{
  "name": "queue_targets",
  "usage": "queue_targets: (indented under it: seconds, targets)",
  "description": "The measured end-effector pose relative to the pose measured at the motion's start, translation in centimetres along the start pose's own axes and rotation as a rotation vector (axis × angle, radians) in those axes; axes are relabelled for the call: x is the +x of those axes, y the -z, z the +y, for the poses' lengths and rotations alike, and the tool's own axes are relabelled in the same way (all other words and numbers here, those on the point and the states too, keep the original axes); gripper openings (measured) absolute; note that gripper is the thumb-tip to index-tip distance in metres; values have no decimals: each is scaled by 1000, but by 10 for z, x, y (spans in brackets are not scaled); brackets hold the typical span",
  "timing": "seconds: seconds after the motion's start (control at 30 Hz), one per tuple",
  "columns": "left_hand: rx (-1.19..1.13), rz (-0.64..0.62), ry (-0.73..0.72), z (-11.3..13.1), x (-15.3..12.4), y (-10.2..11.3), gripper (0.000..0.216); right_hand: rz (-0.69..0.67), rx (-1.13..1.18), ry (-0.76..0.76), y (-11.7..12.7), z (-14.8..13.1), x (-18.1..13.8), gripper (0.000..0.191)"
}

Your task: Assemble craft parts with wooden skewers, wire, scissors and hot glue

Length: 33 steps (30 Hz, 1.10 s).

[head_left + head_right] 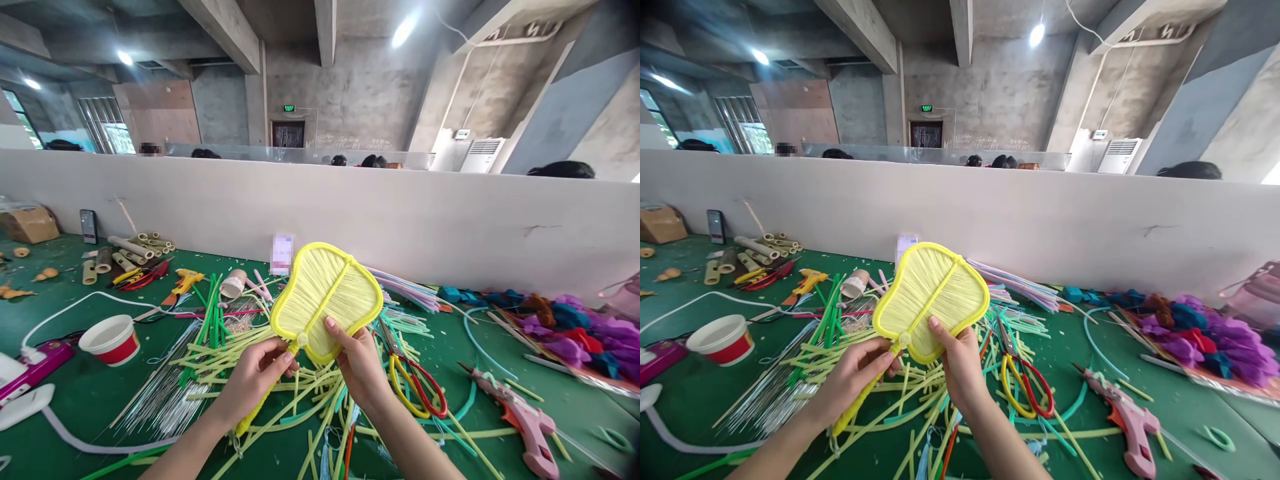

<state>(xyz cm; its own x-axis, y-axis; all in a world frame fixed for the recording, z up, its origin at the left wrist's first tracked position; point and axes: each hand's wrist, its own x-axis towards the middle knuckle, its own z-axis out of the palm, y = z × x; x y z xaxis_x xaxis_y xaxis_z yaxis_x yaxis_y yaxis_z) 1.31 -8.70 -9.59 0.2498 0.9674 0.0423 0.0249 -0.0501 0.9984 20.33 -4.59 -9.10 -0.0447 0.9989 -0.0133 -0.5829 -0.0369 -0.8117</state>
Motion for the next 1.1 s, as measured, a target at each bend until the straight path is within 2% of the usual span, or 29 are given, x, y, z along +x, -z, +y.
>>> queue_targets:
  seconds: [0.1, 0.27, 0.37, 0.43, 0.5, 0.53, 0.6, 0.7, 0.8, 0.9, 1.1]
  targets:
    - [89, 40, -12, 1, -2, -3, 36, 22, -3, -3, 0, 0, 0, 47]
    - [-105, 33, 62, 4, -2, -5, 37, -7, 4, -15, -4, -2, -2, 54]
    - [-172, 41, 54, 6, -1, -8, 36, -26, 17, -97, -9, 0, -8, 69]
    - [-185, 67, 40, 8, -1, -11, 35, 54, -41, -130, -12, 1, -12, 87]
    - [-202, 86, 40, 10, 0, -16, 34, 131, -115, -93, -14, -1, -16, 103]
    - [-220, 87, 47, 11, 0, -19, 34, 121, -126, -66, -15, -3, -17, 105]
    - [-273, 74, 69, 16, 1, -25, 34, 14, -68, -38, -16, -9, -18, 102]
    - [-368, 5, 80, 27, 4, -35, 33, -108, 94, -69, -17, -17, -18, 85]
    - [-479, -61, 72, 39, 10, -48, 33, -211, 199, -189, -19, -19, -21, 57]
    - [-549, -74, 53, 47, 16, -61, 31, -341, 266, -285, -21, -20, -27, 53]
    - [-628, -28, 15, 58, 27, -78, 25, -353, 217, -133, -23, -34, -31, 46]
